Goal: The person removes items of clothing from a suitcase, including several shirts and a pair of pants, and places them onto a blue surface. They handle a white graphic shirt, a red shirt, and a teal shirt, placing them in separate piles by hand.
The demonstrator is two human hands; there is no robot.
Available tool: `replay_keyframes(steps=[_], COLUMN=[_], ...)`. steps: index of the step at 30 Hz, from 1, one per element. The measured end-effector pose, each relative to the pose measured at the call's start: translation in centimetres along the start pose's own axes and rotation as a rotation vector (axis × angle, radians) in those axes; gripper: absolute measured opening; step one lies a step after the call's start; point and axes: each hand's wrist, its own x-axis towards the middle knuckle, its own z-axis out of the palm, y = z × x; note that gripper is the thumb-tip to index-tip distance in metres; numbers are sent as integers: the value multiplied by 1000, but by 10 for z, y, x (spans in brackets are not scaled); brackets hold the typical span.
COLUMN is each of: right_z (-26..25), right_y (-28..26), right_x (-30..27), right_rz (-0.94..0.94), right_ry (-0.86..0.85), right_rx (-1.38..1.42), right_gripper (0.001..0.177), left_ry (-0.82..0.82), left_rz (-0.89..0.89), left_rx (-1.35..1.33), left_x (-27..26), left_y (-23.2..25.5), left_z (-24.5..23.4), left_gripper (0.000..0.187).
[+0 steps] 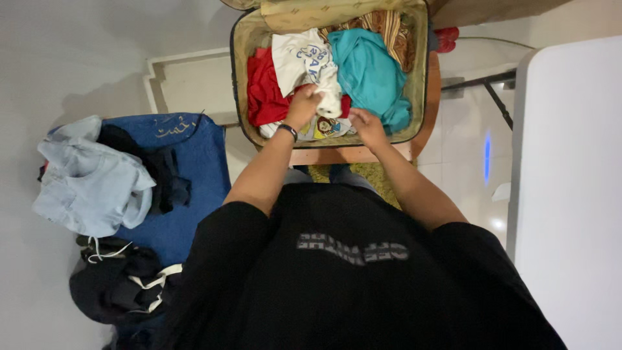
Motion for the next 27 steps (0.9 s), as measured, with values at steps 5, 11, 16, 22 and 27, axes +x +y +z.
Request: replay_keyframes(steps=[5,11,16,22,27], right_z=[9,16,34,36,-3], right_y=[-51,-89,-130,-167,-159], right_x=[16,33,19,-16,-14], right_rz=[538,214,197,339,237], right_ry=[104,-115,-288,-386,-77], right_rx=[523,979,904,723,664], right_gripper=[51,41,50,47,30], left_ry=[-158,-396,-230,-101,73], left_rz=[-95,-213,-726,-512,-178], left_rx=[-408,-469,-741,-1088,-1110], left_x=[-22,-56,-49,-12,26], left_y=[35,50,47,13,5], left_z=[18,-16,-57,-50,-85], left_gripper=[21,29,53,36,25])
